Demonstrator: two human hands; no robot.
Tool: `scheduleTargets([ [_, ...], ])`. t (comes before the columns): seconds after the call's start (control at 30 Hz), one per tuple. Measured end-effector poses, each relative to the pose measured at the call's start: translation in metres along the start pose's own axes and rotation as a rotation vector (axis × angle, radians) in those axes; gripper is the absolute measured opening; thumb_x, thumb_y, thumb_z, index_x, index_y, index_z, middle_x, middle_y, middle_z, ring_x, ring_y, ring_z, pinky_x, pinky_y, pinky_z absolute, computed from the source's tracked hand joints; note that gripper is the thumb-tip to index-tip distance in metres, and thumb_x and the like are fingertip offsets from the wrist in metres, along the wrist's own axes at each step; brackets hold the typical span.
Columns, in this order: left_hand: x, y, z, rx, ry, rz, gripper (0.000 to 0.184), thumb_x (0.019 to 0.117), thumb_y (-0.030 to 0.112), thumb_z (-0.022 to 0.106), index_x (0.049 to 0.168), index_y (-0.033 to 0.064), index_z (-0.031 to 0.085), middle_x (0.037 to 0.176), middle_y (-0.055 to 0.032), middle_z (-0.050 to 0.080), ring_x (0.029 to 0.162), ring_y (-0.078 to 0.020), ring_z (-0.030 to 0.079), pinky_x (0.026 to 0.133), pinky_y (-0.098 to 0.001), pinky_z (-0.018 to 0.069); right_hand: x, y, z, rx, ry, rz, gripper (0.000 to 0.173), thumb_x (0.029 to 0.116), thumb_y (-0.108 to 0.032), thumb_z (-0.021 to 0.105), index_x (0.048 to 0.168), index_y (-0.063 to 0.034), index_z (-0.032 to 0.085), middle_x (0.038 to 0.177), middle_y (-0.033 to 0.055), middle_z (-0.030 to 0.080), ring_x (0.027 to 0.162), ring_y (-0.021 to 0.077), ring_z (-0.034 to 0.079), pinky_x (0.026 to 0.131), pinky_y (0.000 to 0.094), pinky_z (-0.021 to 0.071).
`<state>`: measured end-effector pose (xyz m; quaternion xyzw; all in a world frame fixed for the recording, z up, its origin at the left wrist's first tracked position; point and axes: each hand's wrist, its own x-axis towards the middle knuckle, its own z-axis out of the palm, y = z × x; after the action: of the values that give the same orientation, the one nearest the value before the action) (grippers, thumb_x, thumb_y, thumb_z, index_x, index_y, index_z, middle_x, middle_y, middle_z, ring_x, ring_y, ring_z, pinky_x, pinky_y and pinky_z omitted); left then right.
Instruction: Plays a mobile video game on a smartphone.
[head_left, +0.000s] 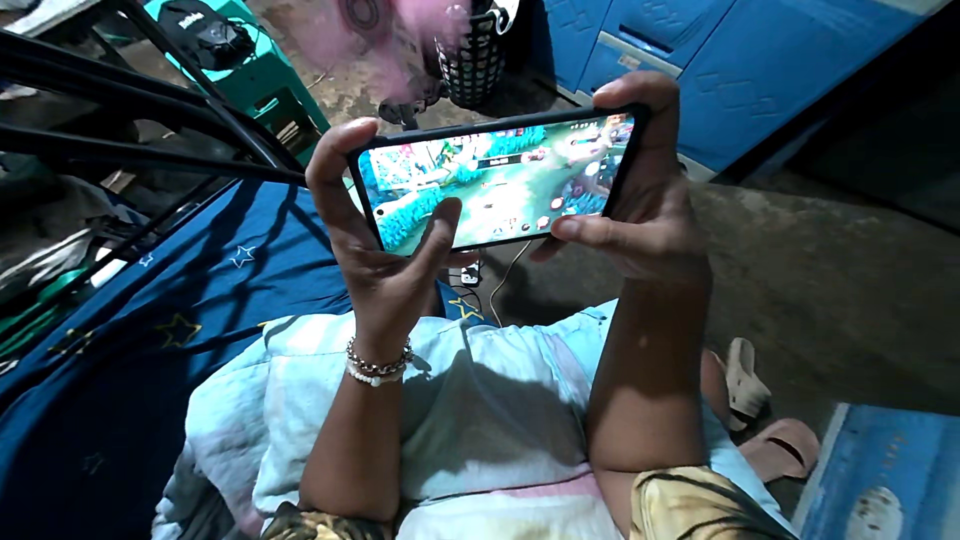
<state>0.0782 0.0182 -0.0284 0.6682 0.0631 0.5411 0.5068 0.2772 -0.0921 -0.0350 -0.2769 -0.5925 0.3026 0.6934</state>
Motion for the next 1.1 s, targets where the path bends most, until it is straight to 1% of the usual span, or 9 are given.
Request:
scheduleTargets([
  [0.3,0.000,-0.001,0.000,-0.035,-0.012,0.003,0.075,0.0894,0.001,0.073,0.147,0.0184,0.030,0.136,-0.0039,0.050,0.103,-0.0156,0.068,0.061,-0.0276,0.0653,0.001,0.001,-0.001,-0.006,-0.014,-0.019,0.074,0.0830,0.002,0.076,0.140,-0.0216,0.035,0.130,0.0029,0.058,0.101,0.0179,0.071,0.060,0.0322,0.0659],
  [0.47,0.000,0.000,0.000,-0.056,-0.009,-0.018,0.073,0.0909,0.001,0.072,0.148,0.0186,0.030,0.135,-0.0045,0.051,0.102,-0.0165,0.069,0.062,-0.0296,0.0660,0.002,0.001,0.001,-0.068,0.012,-0.012,0.075,0.0806,0.003,0.077,0.139,-0.0202,0.034,0.128,0.0024,0.057,0.101,0.0165,0.070,0.057,0.0328,0.0656],
  [0.6,0.000,0.000,0.000,-0.083,-0.022,0.000,0.070,0.0923,0.002,0.071,0.147,0.0178,0.030,0.135,-0.0028,0.051,0.105,-0.0151,0.068,0.068,-0.0295,0.0665,0.003,0.002,0.001,-0.124,0.019,-0.033,0.077,0.0792,0.000,0.079,0.139,-0.0192,0.034,0.129,-0.0005,0.056,0.106,0.0130,0.068,0.069,0.0306,0.0663],
  [0.63,0.000,0.000,0.001,-0.092,-0.022,-0.004,0.070,0.0925,0.002,0.071,0.146,0.0181,0.030,0.134,-0.0030,0.051,0.105,-0.0153,0.068,0.067,-0.0298,0.0667,0.003,0.003,0.001,-0.137,0.019,-0.041,0.078,0.0791,0.000,0.079,0.140,-0.0186,0.034,0.130,-0.0017,0.055,0.107,0.0114,0.067,0.075,0.0294,0.0654],
  [0.7,0.000,0.000,0.001,-0.112,-0.021,-0.016,0.069,0.0932,0.001,0.070,0.146,0.0194,0.030,0.134,-0.0038,0.052,0.101,-0.0158,0.070,0.061,-0.0294,0.0662,0.003,0.003,0.001,-0.169,0.033,-0.063,0.079,0.0778,0.000,0.080,0.140,-0.0172,0.034,0.130,-0.0025,0.054,0.108,0.0099,0.066,0.078,0.0287,0.0648],
  [0.77,0.000,0.000,0.000,-0.130,-0.024,-0.028,0.067,0.0944,0.002,0.068,0.147,0.0205,0.030,0.135,-0.0031,0.052,0.100,-0.0154,0.070,0.061,-0.0290,0.0658,0.003,0.003,0.001,-0.182,0.022,-0.071,0.076,0.0810,-0.002,0.079,0.141,-0.0159,0.034,0.132,-0.0029,0.054,0.112,0.0094,0.064,0.085,0.0291,0.0632],
  [0.87,0.000,0.001,-0.004,-0.129,-0.043,-0.060,0.061,0.0973,0.008,0.063,0.147,0.0223,0.031,0.136,-0.0001,0.051,0.104,-0.0133,0.068,0.062,-0.0280,0.0651,0.002,0.003,0.000,-0.098,0.016,-0.049,0.072,0.0827,-0.002,0.075,0.141,-0.0186,0.035,0.131,-0.0007,0.056,0.110,0.0135,0.066,0.074,0.0322,0.0661],
  [1.0,0.002,0.000,-0.010,-0.234,-0.129,-0.086,0.058,0.0992,0.011,0.059,0.148,0.0242,0.030,0.139,0.0004,0.050,0.111,-0.0146,0.066,0.067,-0.0306,0.0659,0.000,0.001,-0.004,-0.001,0.008,-0.017,0.070,0.0836,0.001,0.070,0.141,-0.0208,0.035,0.131,-0.0013,0.057,0.109,0.0156,0.068,0.071,0.0349,0.0667],
  [1.1,0.003,0.000,-0.012,-0.284,-0.177,-0.118,0.061,0.0968,0.005,0.053,0.149,0.0230,0.029,0.141,-0.0003,0.048,0.117,-0.0159,0.063,0.078,-0.0336,0.0652,-0.002,-0.003,-0.007,0.032,0.029,0.006,0.070,0.0839,-0.002,0.072,0.141,-0.0208,0.036,0.131,-0.0005,0.057,0.108,0.0166,0.068,0.070,0.0352,0.0667],
])
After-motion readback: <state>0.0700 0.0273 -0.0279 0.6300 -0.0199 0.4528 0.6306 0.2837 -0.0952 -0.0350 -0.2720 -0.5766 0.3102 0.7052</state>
